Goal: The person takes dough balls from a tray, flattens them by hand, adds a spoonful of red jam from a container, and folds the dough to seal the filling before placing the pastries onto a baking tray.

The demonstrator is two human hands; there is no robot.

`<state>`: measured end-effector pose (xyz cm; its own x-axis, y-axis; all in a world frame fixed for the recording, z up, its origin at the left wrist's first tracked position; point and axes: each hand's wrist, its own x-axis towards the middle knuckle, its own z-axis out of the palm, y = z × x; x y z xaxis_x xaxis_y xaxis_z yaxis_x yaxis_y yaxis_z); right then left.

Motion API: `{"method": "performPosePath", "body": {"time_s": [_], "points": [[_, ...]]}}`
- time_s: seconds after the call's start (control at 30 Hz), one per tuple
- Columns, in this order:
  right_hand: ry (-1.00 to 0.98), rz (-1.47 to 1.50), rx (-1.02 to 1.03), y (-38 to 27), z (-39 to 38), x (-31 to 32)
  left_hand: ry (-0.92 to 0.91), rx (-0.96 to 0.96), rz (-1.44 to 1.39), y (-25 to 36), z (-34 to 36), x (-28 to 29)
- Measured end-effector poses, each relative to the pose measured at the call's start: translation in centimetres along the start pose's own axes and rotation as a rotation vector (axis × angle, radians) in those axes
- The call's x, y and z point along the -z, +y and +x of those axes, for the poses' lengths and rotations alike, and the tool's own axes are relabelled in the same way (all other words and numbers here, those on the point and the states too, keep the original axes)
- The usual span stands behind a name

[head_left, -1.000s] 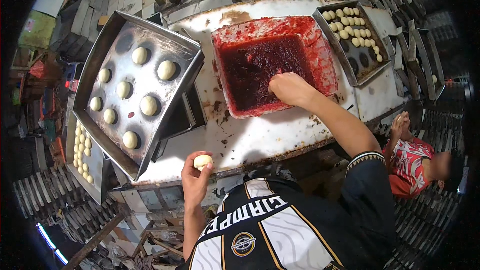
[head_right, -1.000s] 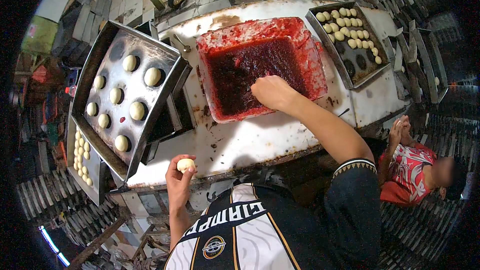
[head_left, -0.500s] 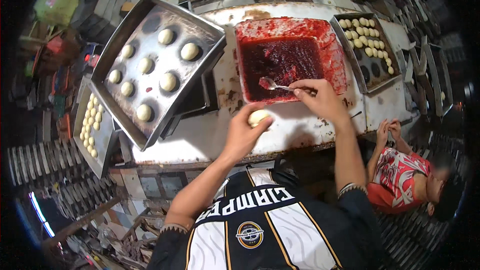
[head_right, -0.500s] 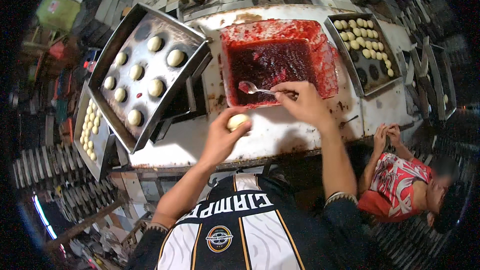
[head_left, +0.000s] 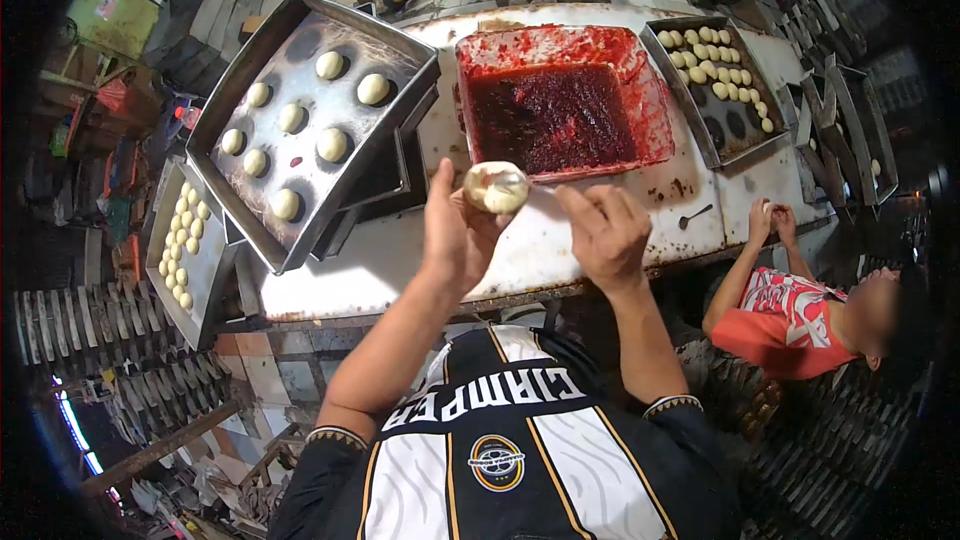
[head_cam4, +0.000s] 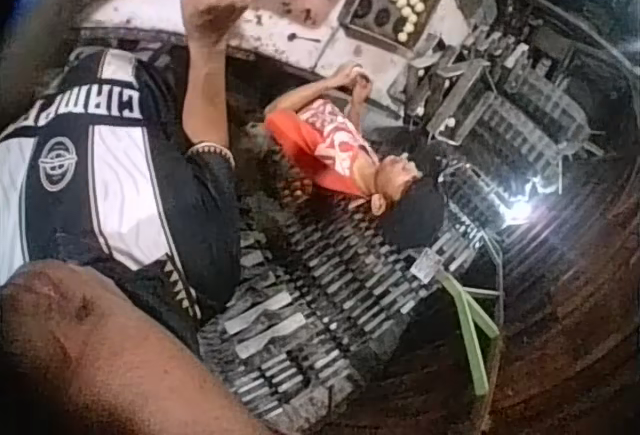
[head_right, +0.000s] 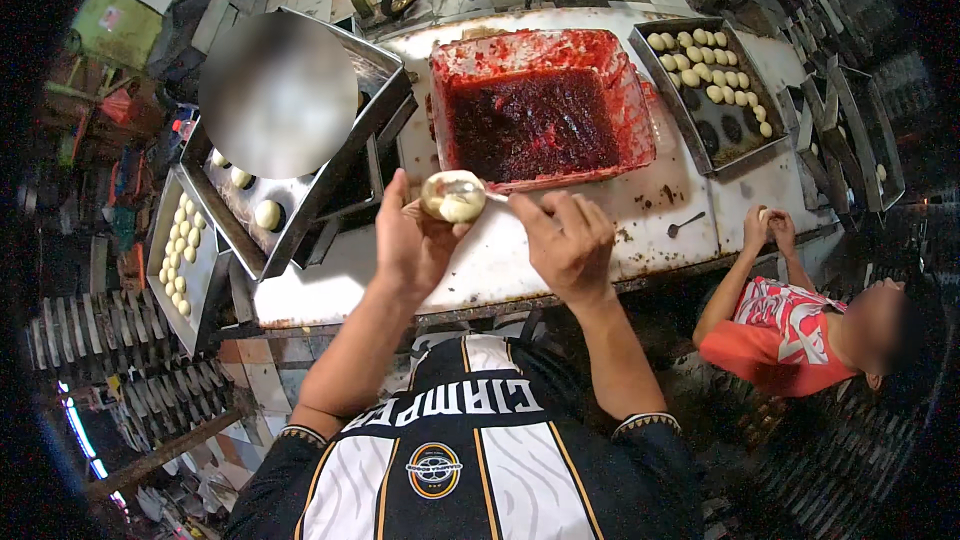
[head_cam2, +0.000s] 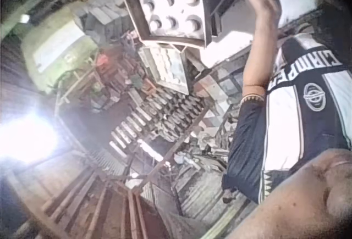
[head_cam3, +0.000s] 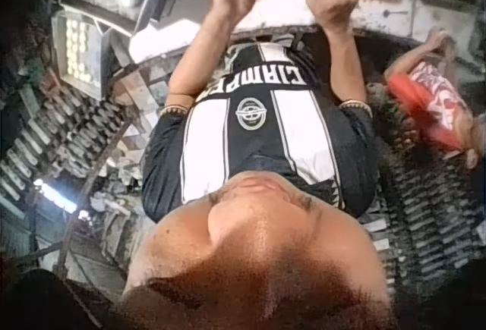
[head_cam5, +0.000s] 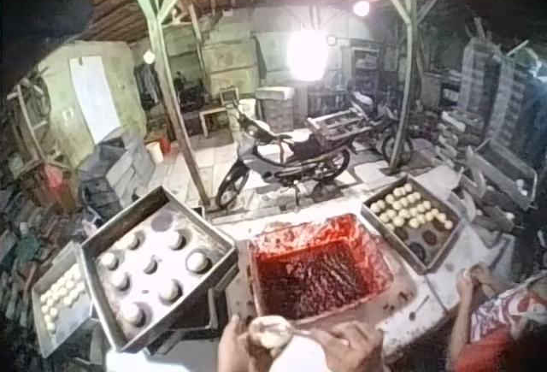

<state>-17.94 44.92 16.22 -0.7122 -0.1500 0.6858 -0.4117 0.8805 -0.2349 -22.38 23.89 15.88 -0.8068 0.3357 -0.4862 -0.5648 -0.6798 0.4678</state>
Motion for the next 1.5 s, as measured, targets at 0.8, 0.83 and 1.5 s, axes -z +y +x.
{"method": "performPosePath", "body": {"time_s": [0.8,0.83,1.5], "points": [[-0.091,0.967,-0.320,-17.7,-6.3,-4.2,-0.301,-0.524,0.716,5.1,-15.8,11.4],[-0.081,1.095,-0.305,-20.3,-4.9,-3.6,-0.294,-0.533,0.750,5.6,-17.5,11.7],[-0.043,0.729,0.200,-37.2,0.7,-2.8,-0.291,-0.355,0.225,12.4,-27.9,17.6]]}}
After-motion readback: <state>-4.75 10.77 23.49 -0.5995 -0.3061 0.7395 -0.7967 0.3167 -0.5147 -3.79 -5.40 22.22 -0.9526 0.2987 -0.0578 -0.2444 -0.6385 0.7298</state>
